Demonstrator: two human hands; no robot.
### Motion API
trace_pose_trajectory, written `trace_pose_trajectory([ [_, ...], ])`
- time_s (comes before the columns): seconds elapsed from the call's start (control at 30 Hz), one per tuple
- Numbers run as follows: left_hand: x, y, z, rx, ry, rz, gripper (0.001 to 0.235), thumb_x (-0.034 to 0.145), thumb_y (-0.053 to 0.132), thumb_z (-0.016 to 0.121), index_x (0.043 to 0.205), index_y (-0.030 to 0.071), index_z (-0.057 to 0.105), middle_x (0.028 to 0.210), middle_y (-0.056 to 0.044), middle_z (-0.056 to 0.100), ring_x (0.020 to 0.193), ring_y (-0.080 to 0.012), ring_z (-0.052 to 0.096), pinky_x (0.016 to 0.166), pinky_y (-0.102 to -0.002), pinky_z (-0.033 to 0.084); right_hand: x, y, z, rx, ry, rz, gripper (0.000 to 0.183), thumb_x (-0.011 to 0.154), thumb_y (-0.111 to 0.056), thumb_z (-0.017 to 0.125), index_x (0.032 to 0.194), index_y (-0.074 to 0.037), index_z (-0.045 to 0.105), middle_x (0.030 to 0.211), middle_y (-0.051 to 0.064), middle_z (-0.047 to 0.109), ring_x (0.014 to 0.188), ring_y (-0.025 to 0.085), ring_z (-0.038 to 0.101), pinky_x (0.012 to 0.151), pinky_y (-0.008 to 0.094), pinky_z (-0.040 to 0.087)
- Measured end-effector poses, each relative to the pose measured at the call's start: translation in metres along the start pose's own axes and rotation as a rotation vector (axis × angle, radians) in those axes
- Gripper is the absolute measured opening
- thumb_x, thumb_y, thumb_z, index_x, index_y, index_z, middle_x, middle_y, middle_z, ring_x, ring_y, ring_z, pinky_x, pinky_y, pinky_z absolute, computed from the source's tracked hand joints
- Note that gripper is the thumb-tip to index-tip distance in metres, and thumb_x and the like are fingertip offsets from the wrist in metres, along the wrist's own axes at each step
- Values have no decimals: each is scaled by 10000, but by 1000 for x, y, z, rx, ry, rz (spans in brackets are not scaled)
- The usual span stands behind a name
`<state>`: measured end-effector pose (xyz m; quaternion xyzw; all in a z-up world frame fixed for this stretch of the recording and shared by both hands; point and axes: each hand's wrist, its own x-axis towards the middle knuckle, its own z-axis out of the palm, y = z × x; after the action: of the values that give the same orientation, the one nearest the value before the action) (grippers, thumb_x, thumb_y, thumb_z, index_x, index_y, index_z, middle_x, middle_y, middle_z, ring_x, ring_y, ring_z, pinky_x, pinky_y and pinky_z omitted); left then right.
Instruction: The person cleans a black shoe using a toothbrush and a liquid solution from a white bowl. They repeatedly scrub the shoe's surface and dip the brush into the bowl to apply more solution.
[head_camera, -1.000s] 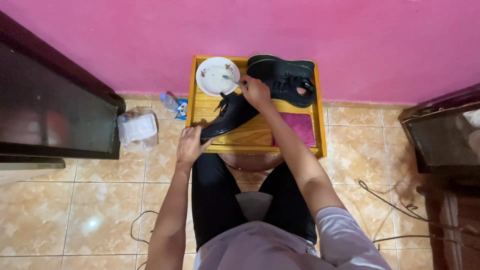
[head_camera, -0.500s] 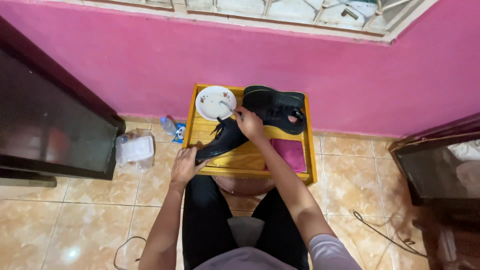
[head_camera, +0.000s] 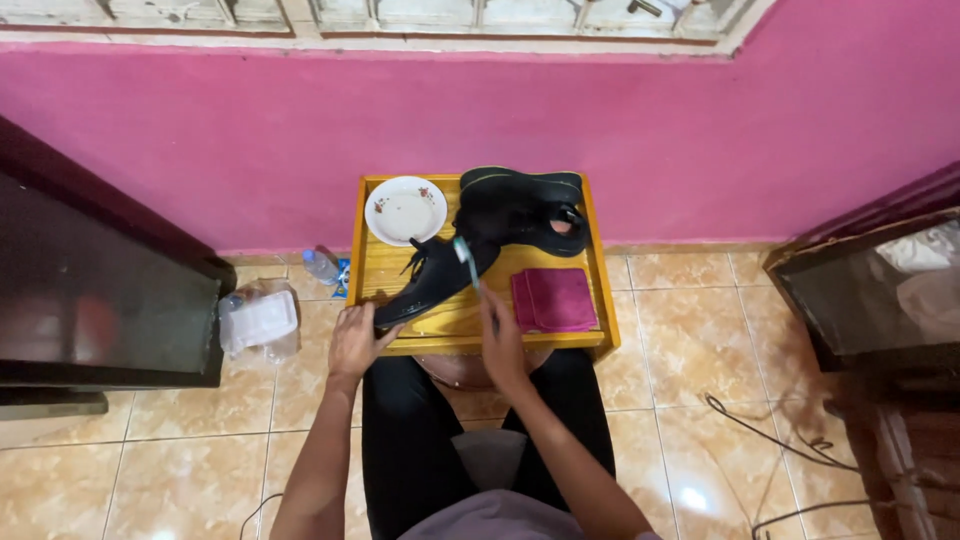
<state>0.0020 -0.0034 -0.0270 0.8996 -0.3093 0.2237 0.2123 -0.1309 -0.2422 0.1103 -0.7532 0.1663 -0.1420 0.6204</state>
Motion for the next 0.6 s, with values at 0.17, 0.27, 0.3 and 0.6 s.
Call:
trace_pose_trajectory([
  [0.17, 10, 10, -12, -24, -1, 6, 583, 750, 544, 830, 1012, 68, 620, 807, -122, 654, 863, -298, 697, 931, -390, 521, -52, 44, 4, -108, -28, -109, 375, 1074, -131, 507, 1433, -57, 584, 1349, 186, 660, 1266, 341, 603, 1073, 471, 493],
  [0.27, 3, 11, -11, -33, 2, -3, 600, 742, 542, 835, 1007, 52, 613, 809, -149, 653, 870, -328, 698, 937, -410, 520, -63, 52, 5, -261, -40, -251, 372, 1059, -105, 534, 1422, -114, 617, 1317, 113, 685, 1217, 300, 644, 1018, 425, 536],
  [0.3, 2, 10, -9, -30, 9, -7, 616, 734, 543, 838, 1006, 39, 612, 814, -159, 655, 873, -337, 701, 947, -415, 520, -62, 56, 7, -351, -16, -318, 365, 1045, -115, 571, 1400, -146, 647, 1281, 88, 705, 1190, 280, 662, 969, 396, 566],
  [0.6, -5, 6, -5, 0, -25, -24, 604, 756, 582, 801, 985, 66, 587, 837, -148, 658, 933, -342, 703, 929, -419, 522, -31, 64, -14, -531, 164, -438, 268, 1003, -142, 640, 1265, -138, 697, 1134, 104, 752, 1076, 280, 714, 905, 385, 600],
])
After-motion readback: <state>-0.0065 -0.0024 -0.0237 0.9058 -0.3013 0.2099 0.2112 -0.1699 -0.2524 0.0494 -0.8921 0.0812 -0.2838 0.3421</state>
